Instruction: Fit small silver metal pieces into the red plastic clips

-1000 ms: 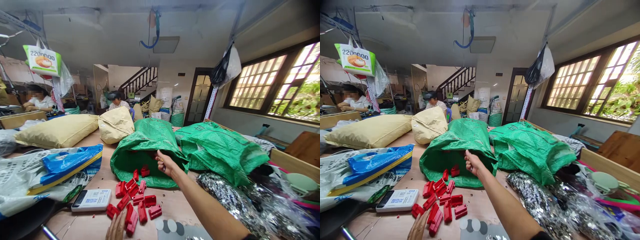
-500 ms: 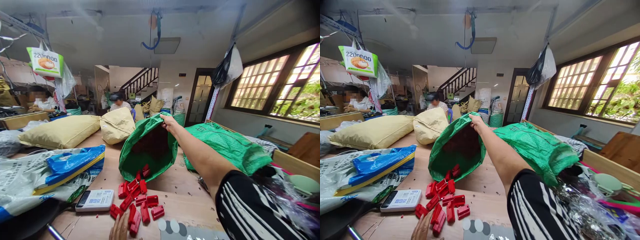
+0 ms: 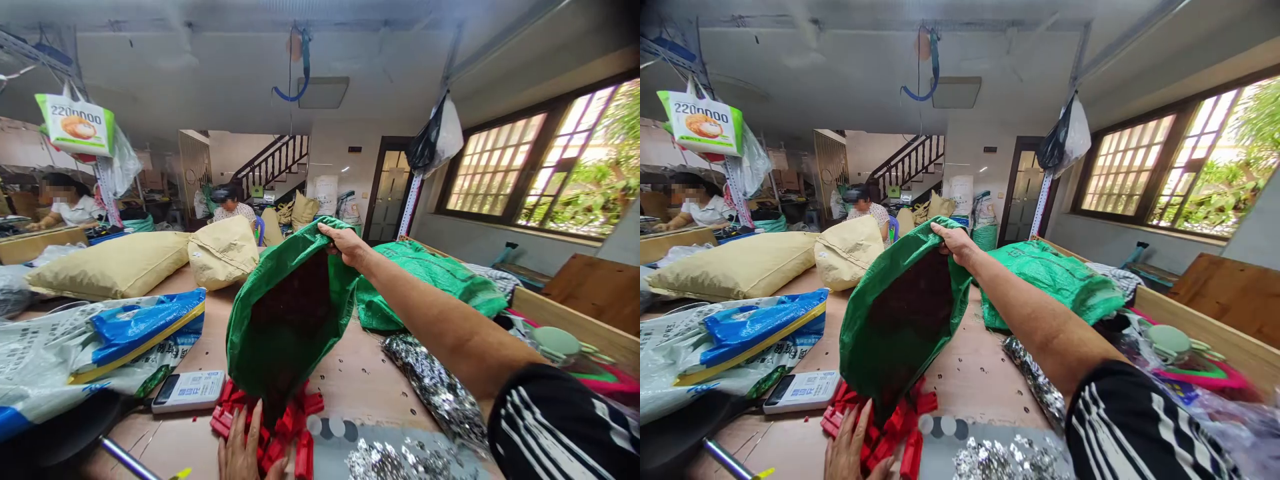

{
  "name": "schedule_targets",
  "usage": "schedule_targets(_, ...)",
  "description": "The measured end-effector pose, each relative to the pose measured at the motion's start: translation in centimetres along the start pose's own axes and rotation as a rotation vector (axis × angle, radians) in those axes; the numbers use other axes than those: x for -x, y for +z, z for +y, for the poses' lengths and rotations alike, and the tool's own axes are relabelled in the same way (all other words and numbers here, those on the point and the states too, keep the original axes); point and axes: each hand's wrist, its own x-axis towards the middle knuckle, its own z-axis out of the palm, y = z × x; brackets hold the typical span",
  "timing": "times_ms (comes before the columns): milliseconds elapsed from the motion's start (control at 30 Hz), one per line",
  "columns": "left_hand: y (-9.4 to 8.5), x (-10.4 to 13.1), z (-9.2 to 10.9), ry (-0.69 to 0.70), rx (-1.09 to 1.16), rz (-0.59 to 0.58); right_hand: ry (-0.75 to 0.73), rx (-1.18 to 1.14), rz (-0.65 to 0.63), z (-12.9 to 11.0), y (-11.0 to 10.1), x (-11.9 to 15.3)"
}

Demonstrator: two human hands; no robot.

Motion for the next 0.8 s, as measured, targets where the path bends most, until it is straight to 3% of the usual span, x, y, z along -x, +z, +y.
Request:
schedule_targets(267, -4.6, -0.2, 1.5, 0.005, 0.123, -0.043, 0.178, 0.007, -0.075, 1.6, -1.2, 6.4)
schedule_targets(433, -5.7, -0.5, 2.2, -0.057, 0.112, -0.008, 0.28, 0.004, -0.119, 2.1, -2.3, 10.2)
schedule_targets(567, -6.6, -1.3, 3.4, -0.131, 0.173, 0.024, 0.299, 0.061, -0.171, 1.2, -4.6, 12.3)
schedule_targets(667, -8.7, -3.0, 6.0, -0.087, 0.279, 0.058, 0.218, 0.077, -0.18, -0.1, -7.5, 12.6)
schedule_targets(800, -13.5, -7.9, 11.5, 0.026, 0.406, 0.212, 0.11, 0.013, 0.06, -0.7, -11.5, 11.1)
